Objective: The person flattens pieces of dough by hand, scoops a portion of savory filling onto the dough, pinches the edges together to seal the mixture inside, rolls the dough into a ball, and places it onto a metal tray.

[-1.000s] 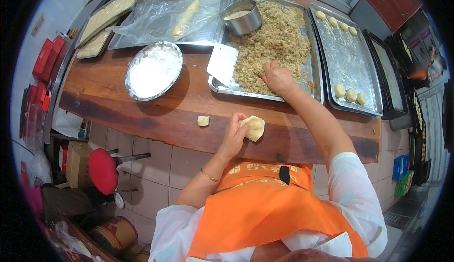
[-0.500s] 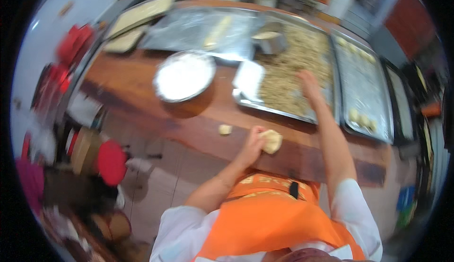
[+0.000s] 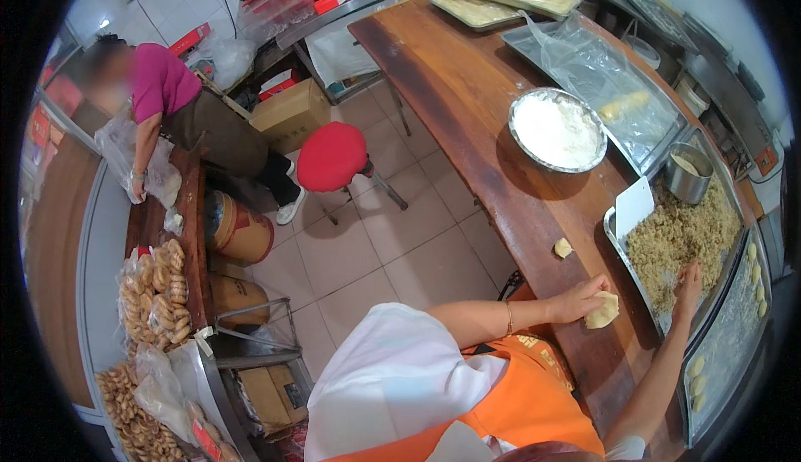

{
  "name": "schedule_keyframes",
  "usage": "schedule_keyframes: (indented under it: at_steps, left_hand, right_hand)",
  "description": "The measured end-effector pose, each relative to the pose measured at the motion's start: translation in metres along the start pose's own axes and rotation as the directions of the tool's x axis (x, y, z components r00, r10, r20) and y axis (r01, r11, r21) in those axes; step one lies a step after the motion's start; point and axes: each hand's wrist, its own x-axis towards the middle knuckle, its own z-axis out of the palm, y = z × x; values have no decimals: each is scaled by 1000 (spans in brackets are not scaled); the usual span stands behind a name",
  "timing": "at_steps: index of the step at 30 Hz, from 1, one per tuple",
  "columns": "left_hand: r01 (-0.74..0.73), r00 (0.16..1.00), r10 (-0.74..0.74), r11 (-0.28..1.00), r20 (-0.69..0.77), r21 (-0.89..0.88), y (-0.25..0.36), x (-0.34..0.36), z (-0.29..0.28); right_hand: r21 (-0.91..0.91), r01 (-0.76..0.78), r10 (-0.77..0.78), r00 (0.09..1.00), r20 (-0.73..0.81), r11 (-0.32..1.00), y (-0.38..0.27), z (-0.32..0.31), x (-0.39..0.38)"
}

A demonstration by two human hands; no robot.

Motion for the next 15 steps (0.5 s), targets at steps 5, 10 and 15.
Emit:
schedule_keyframes:
  at_steps: [5,10,15]
  left_hand:
    - [14,999,-5,975,43,-221,-2,1,1]
    - [24,999,-24,1000,49,8,15,1,-2]
    - [100,993,-100,995,66,-4,25,-4,3]
  right_hand:
    - [-97,147,-150,988,-24,984,41,-19,32]
    - [205,-11,38,991,-131,979,36,-15,27]
    - [794,-130,-16,985,173,594,26,-26,23]
